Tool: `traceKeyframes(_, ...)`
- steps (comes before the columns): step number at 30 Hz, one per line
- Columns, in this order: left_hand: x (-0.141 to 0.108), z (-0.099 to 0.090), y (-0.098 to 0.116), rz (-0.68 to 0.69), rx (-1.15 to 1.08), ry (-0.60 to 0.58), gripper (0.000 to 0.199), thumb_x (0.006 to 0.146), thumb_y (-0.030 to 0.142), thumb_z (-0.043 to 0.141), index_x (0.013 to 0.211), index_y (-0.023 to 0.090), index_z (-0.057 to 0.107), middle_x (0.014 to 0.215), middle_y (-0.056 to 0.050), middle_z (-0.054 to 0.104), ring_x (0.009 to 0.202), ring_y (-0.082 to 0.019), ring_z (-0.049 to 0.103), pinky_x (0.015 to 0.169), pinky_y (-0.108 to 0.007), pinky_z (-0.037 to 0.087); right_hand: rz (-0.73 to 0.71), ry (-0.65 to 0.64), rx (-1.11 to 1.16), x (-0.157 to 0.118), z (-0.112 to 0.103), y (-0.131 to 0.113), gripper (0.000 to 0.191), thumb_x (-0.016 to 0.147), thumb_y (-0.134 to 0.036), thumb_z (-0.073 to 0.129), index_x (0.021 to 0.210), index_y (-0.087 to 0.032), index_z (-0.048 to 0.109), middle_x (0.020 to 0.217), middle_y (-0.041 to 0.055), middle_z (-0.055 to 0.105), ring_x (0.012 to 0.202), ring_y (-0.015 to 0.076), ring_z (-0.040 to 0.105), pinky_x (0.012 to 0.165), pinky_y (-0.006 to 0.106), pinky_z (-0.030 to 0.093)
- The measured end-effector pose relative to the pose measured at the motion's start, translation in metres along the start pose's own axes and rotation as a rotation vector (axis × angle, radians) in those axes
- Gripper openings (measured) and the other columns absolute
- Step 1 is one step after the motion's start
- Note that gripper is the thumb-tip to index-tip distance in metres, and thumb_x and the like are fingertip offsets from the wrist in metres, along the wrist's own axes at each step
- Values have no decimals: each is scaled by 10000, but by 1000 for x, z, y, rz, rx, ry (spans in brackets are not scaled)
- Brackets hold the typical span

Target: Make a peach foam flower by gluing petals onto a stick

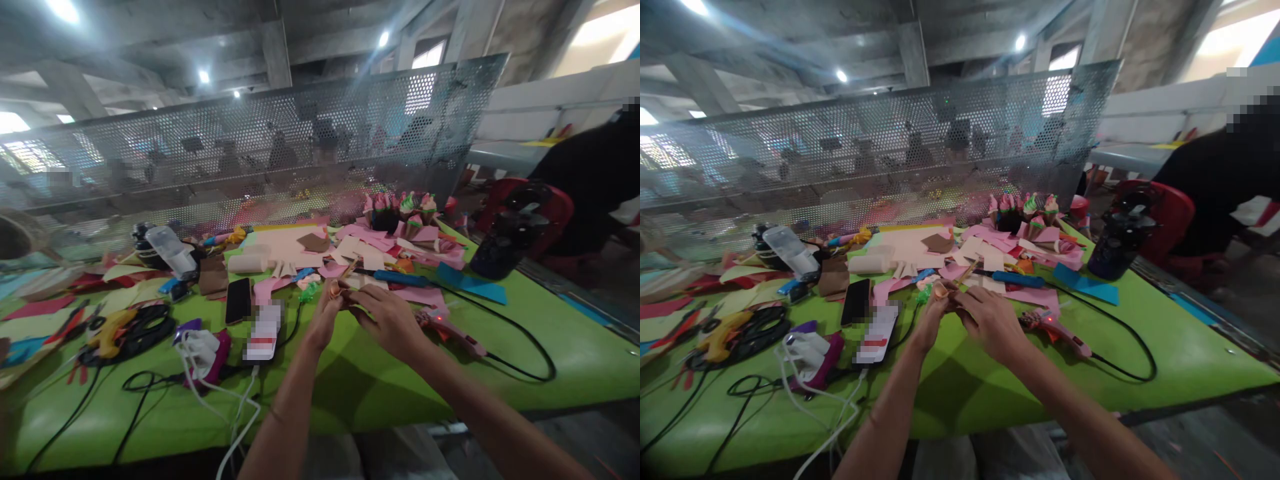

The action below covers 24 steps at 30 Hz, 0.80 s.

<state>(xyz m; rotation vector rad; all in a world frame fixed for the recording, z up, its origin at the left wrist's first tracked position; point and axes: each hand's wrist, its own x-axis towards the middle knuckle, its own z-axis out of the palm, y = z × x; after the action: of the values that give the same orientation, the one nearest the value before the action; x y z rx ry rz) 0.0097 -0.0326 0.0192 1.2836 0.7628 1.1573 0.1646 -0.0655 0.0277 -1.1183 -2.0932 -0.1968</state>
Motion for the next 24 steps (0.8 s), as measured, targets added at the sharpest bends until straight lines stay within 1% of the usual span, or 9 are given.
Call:
traceKeyframes(3, -1, 0, 2, 6, 10, 21, 262, 769, 417, 636, 916, 209, 574, 880, -14, 588, 843, -179, 569, 804, -314, 494, 5, 16, 33, 0, 1, 2, 234, 878, -116, 586, 1075, -204, 675, 931, 90, 704, 803, 225, 660, 684, 324, 519)
traceKeyframes(7, 1, 0, -1, 11, 2, 34, 268, 767, 423, 635, 916, 213, 560, 891, -11, 593, 833, -171, 586, 775, -304, 504, 31, 27, 132, -1, -1, 4, 254, 906, -131, 568, 1116, -228, 673, 933, 75, 705, 834, 220, 673, 713, 322, 534)
traceKeyframes(10, 2, 0, -2, -2, 4, 38, 264, 768, 409, 618, 931, 216, 541, 872, -7, 608, 813, -165, 601, 783, -311, 507, 66, 25, 158, -4, -7, 7, 248, 926, -159, 550, 1131, -234, 669, 967, 77, 710, 861, 222, 684, 720, 323, 540)
traceKeyframes(12, 3, 0, -1, -11, 13, 42, 248, 769, 393, 599, 930, 215, 536, 832, -6, 608, 801, -169, 604, 786, -322, 508, 112, 20, 136, -11, -15, 15, 238, 938, -187, 533, 1128, -231, 669, 981, 80, 712, 857, 222, 691, 708, 322, 540)
traceKeyframes(15, 2, 0, 1, -20, 17, 46, 234, 767, 376, 587, 932, 220, 529, 807, -6, 603, 802, -176, 607, 792, -337, 511, 197, 37, 33, -35, -32, 41, 217, 954, -262, 506, 1077, -218, 679, 969, 88, 712, 806, 227, 694, 667, 330, 532)
traceKeyframes(18, 1, -2, 1, -10, 22, 22, 233, 787, 375, 581, 959, 227, 525, 842, -10, 612, 833, -177, 613, 819, -343, 514, 342, -11, -121, -72, -49, 74, 222, 920, -376, 543, 1004, -227, 684, 941, 90, 723, 772, 253, 695, 654, 356, 522)
traceKeyframes(19, 0, -2, 0, -4, 29, 11, 231, 798, 376, 573, 968, 227, 525, 852, -11, 614, 843, -177, 613, 827, -344, 514, 407, -50, -151, -84, -53, 83, 239, 901, -418, 553, 961, -225, 680, 895, 90, 729, 735, 264, 694, 609, 356, 508)
traceKeyframes(21, 0, -3, -1, 3, 46, -4, 225, 818, 374, 551, 985, 225, 522, 860, -12, 613, 856, -176, 607, 838, -344, 512, 516, -142, -125, -104, -59, 97, 276, 861, -474, 560, 920, -223, 659, 855, 96, 736, 727, 284, 700, 579, 358, 499)
traceKeyframes(24, -1, -2, -1, -5, 62, -5, 215, 835, 357, 519, 1001, 221, 513, 845, -7, 598, 838, -171, 591, 846, -353, 505, 625, -239, -13, -120, -63, 103, 336, 751, -428, 595, 1011, -219, 625, 913, 109, 756, 784, 305, 713, 650, 380, 518)
